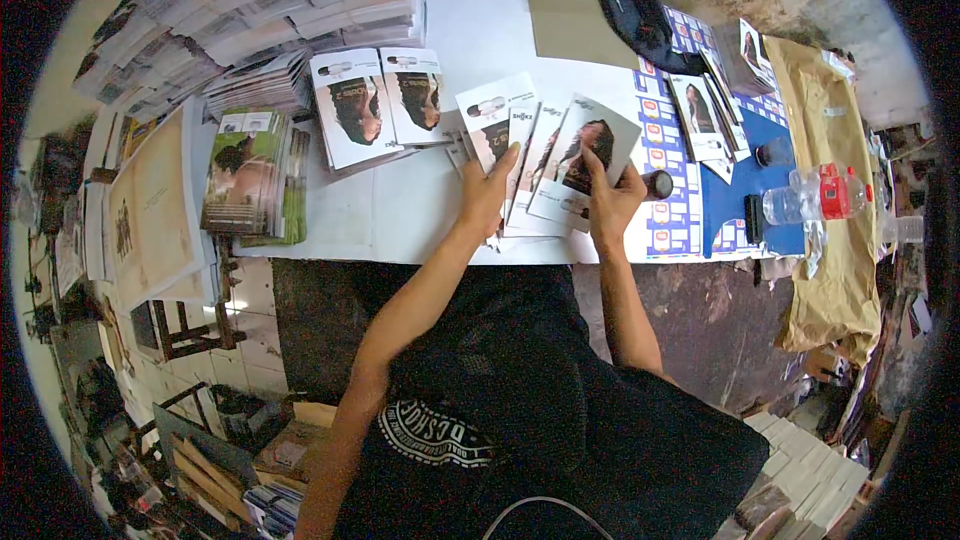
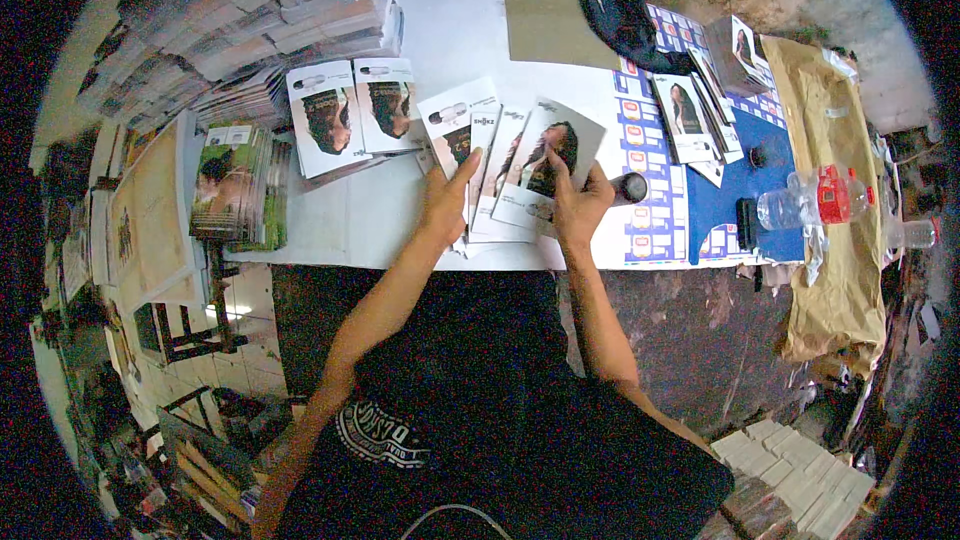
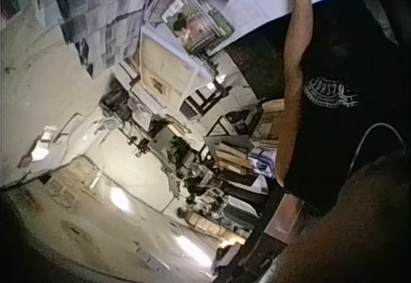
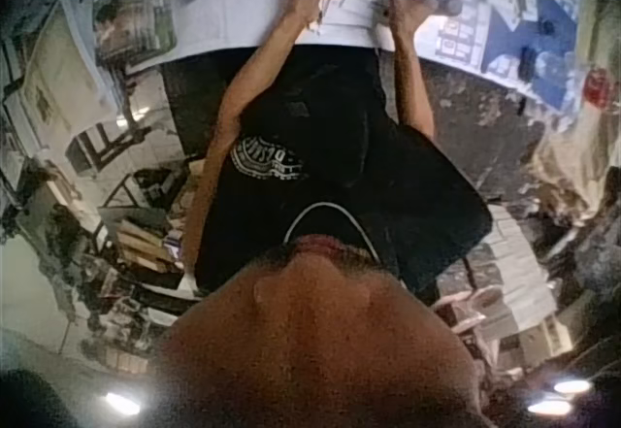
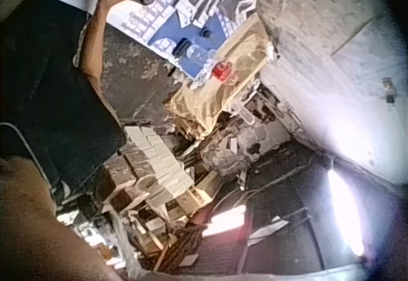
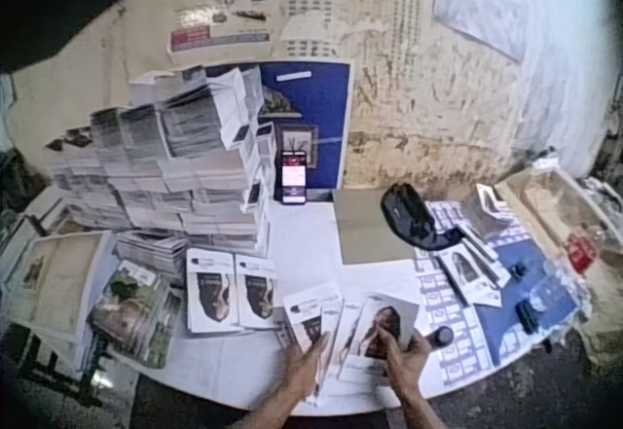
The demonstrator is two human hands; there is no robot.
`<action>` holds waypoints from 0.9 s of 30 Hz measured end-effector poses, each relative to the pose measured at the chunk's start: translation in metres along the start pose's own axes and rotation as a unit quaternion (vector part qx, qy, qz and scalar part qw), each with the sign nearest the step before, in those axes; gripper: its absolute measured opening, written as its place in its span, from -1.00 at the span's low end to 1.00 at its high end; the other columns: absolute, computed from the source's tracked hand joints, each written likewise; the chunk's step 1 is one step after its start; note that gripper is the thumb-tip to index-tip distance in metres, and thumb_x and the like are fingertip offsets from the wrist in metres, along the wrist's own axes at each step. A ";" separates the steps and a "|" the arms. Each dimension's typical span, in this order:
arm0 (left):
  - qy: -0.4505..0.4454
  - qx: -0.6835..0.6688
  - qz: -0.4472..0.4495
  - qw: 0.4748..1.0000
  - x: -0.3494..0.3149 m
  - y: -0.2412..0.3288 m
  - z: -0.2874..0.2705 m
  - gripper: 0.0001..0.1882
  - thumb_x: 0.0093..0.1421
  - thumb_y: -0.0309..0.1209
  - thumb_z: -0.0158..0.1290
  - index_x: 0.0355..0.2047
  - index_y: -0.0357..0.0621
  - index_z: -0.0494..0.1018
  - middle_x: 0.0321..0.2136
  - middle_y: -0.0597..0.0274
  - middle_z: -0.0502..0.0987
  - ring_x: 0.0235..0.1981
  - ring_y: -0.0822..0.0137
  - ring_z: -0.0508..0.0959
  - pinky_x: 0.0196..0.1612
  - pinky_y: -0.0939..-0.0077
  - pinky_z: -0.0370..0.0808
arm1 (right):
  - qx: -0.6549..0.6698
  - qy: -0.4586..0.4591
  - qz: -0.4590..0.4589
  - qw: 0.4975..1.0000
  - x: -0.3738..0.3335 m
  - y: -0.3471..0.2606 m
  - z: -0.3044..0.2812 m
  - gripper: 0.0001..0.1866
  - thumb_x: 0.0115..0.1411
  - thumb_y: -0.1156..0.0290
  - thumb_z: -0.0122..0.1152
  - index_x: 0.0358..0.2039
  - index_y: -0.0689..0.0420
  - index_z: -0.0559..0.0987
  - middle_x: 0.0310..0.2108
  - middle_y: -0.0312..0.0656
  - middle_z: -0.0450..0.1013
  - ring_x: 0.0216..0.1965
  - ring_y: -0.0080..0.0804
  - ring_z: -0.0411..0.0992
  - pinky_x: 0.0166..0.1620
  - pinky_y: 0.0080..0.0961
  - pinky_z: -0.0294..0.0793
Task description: Sorting and stacking printed brochures into groups on a table.
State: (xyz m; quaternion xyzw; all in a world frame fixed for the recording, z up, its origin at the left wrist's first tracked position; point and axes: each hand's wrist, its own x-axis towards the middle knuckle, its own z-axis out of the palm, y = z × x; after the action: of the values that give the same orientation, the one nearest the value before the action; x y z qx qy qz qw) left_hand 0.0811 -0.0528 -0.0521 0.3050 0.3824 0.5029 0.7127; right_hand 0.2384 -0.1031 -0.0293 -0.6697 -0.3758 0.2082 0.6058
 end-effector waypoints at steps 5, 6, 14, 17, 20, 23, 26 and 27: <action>0.013 0.006 0.013 1.000 0.003 -0.004 -0.003 -0.66 0.25 -0.39 0.10 -0.03 -0.34 0.44 -0.10 0.16 0.53 -0.16 0.43 0.50 -0.10 0.50 0.46 | 0.114 -0.023 0.046 0.992 0.006 -0.009 -0.003 -0.68 0.13 0.36 0.33 -0.15 0.24 0.55 -0.24 -0.28 0.51 -0.26 -0.59 0.43 -0.17 -0.63 0.42; 0.015 0.014 0.023 1.000 0.003 -0.004 -0.004 -0.66 0.25 -0.38 0.09 -0.03 -0.34 0.44 -0.09 0.17 0.52 -0.15 0.43 0.50 -0.09 0.50 0.45 | 0.130 -0.057 0.067 0.988 0.007 -0.006 -0.003 -0.68 0.11 0.36 0.35 -0.17 0.25 0.55 -0.26 -0.26 0.52 -0.28 -0.57 0.44 -0.18 -0.61 0.43; 0.017 0.016 0.017 1.000 0.008 -0.008 -0.009 -0.49 0.28 -0.10 0.04 -0.06 -0.38 0.46 -0.14 0.13 0.55 -0.19 0.37 0.50 -0.08 0.42 0.42 | 0.155 -0.079 0.138 0.975 0.016 0.005 -0.006 -0.67 0.13 0.36 0.32 -0.14 0.27 0.55 -0.26 -0.22 0.54 -0.31 -0.52 0.48 -0.20 -0.59 0.46; -0.107 0.263 0.072 0.956 0.001 -0.004 -0.007 -0.53 0.23 -0.14 0.11 -0.08 -0.34 0.48 -0.21 0.17 0.57 -0.23 0.38 0.51 -0.12 0.43 0.43 | 0.125 -0.127 0.111 0.978 0.016 0.001 0.001 -0.60 0.15 0.38 0.28 -0.02 0.25 0.47 -0.20 -0.23 0.50 -0.18 -0.48 0.46 -0.10 -0.56 0.43; -0.087 0.217 0.057 0.971 0.004 -0.014 -0.005 -0.57 0.17 -0.18 0.17 -0.10 -0.28 0.50 -0.26 0.21 0.58 -0.25 0.42 0.51 -0.15 0.45 0.44 | -0.044 -0.136 -0.051 0.988 0.017 -0.012 0.012 -0.36 0.12 0.32 0.30 0.17 0.21 0.28 -0.01 -0.07 0.39 -0.03 -0.36 0.38 -0.01 -0.39 0.38; -0.019 0.140 -0.037 0.989 0.003 -0.005 -0.009 -0.67 0.20 -0.32 0.14 -0.09 -0.26 0.51 -0.28 0.26 0.56 -0.30 0.47 0.50 -0.23 0.52 0.44 | -0.166 -0.107 -0.237 0.951 0.050 -0.056 -0.002 -0.32 0.04 0.30 0.37 0.14 0.22 0.31 -0.05 0.03 0.35 0.03 -0.12 0.32 0.04 -0.29 0.38; -0.030 0.123 0.013 0.992 0.006 -0.015 -0.022 -0.66 0.21 -0.39 0.12 -0.05 -0.32 0.46 -0.21 0.21 0.56 -0.24 0.45 0.50 -0.18 0.51 0.45 | -0.205 -0.041 -0.257 0.944 0.139 -0.070 -0.056 -0.45 0.08 0.22 0.36 0.02 0.26 0.47 -0.15 0.04 0.52 -0.14 -0.16 0.50 -0.05 -0.39 0.42; -0.029 0.109 0.025 0.993 0.006 -0.016 -0.022 -0.66 0.21 -0.39 0.12 -0.05 -0.33 0.46 -0.20 0.20 0.56 -0.23 0.44 0.50 -0.17 0.51 0.45 | -0.243 -0.048 -0.234 0.940 0.174 -0.064 -0.077 -0.41 0.12 0.15 0.31 0.06 0.26 0.45 -0.13 0.07 0.52 -0.08 -0.13 0.50 -0.03 -0.36 0.43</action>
State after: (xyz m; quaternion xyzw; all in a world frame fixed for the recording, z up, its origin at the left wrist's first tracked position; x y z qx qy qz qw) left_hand 0.0710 -0.0506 -0.0779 0.4048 0.4062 0.4664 0.6736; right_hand 0.3886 -0.0227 0.0775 -0.6789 -0.5895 -0.0048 0.4376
